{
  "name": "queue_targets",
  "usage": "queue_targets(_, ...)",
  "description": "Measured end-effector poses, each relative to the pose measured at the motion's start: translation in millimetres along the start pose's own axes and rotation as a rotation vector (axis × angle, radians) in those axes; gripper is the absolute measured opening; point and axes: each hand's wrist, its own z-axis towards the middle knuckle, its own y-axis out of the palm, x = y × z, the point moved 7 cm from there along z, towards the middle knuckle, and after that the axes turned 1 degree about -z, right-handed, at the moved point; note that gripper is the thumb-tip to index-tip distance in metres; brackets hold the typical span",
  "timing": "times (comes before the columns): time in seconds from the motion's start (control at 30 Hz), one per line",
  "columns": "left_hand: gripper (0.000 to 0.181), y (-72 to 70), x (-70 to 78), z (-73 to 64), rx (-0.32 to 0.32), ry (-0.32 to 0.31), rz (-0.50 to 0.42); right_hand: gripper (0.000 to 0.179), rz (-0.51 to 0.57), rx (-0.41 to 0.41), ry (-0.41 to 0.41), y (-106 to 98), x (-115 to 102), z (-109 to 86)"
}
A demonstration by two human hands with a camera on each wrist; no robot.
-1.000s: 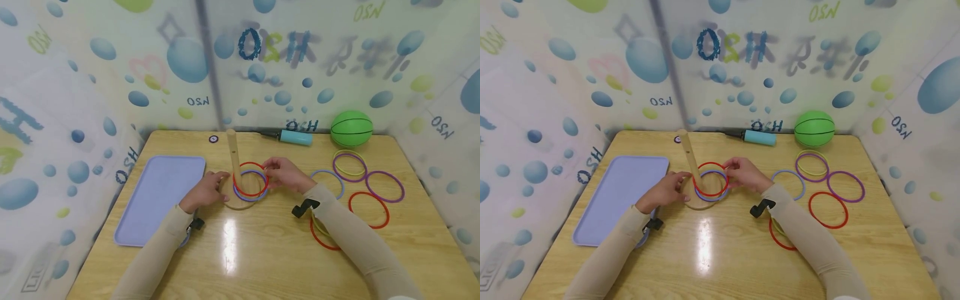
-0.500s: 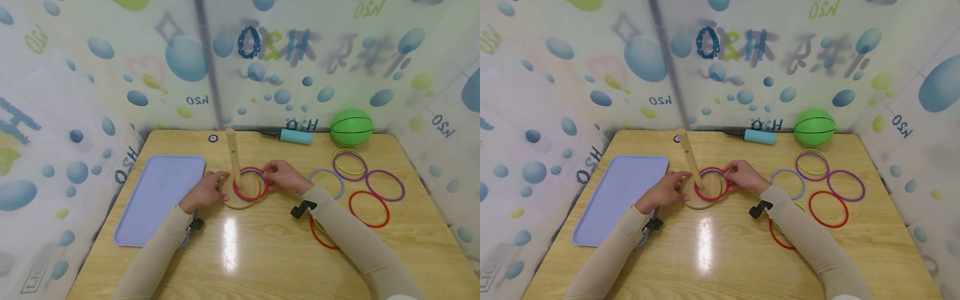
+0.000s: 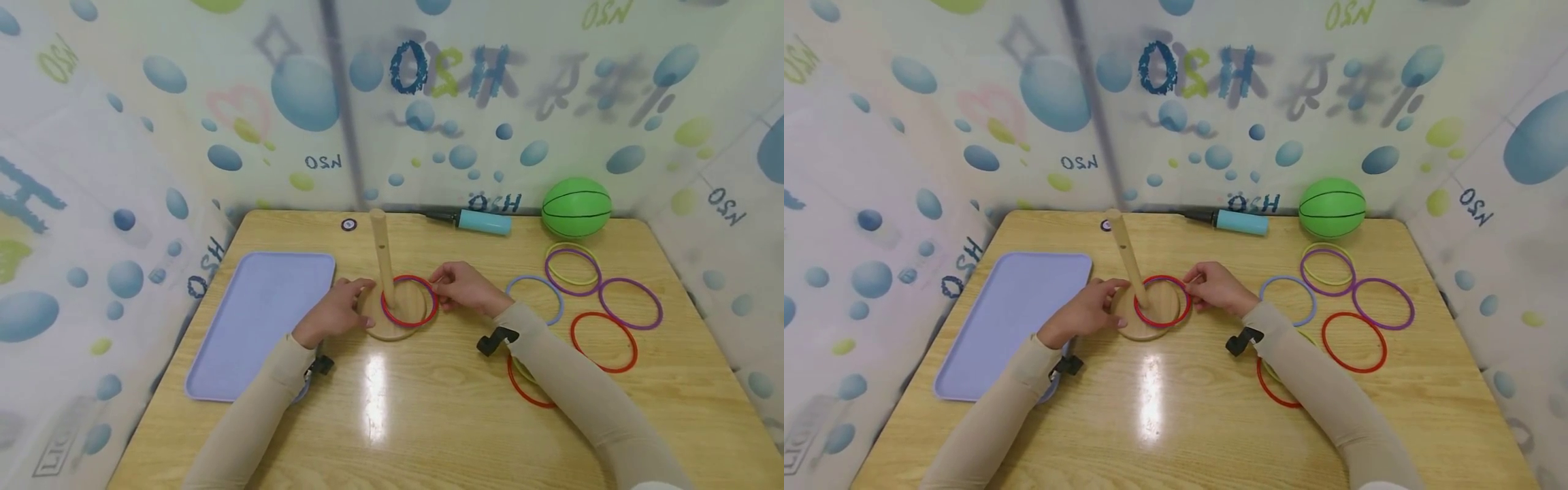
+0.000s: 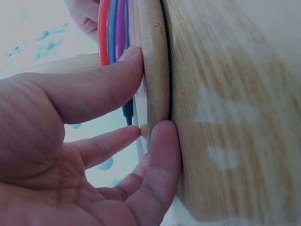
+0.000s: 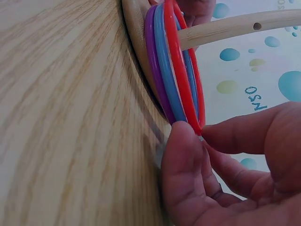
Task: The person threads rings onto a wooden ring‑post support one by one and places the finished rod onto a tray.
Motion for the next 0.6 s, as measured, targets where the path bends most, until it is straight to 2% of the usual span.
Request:
queue_targets(0.23,0.080,0.7,-0.5,-1.0,-0.003,-0.008,-0.008,0.025,-0.061,-0.004,-0.018,-9.4,-0.2,-3.4)
queue_targets(0.43,0.079,-0.4,2.9,-1.8,0.007,0.013,-0.011,0.027,-0.138,-0.012,-0.048,-28.2,-0.1,-11.5)
queue_targets(0.6,0.078,-0.5,3.0,-2.6,0.002,0.006,-0.025,0.033,-0.146,-0.031,-0.089,-44.4,-1.9,-24.1)
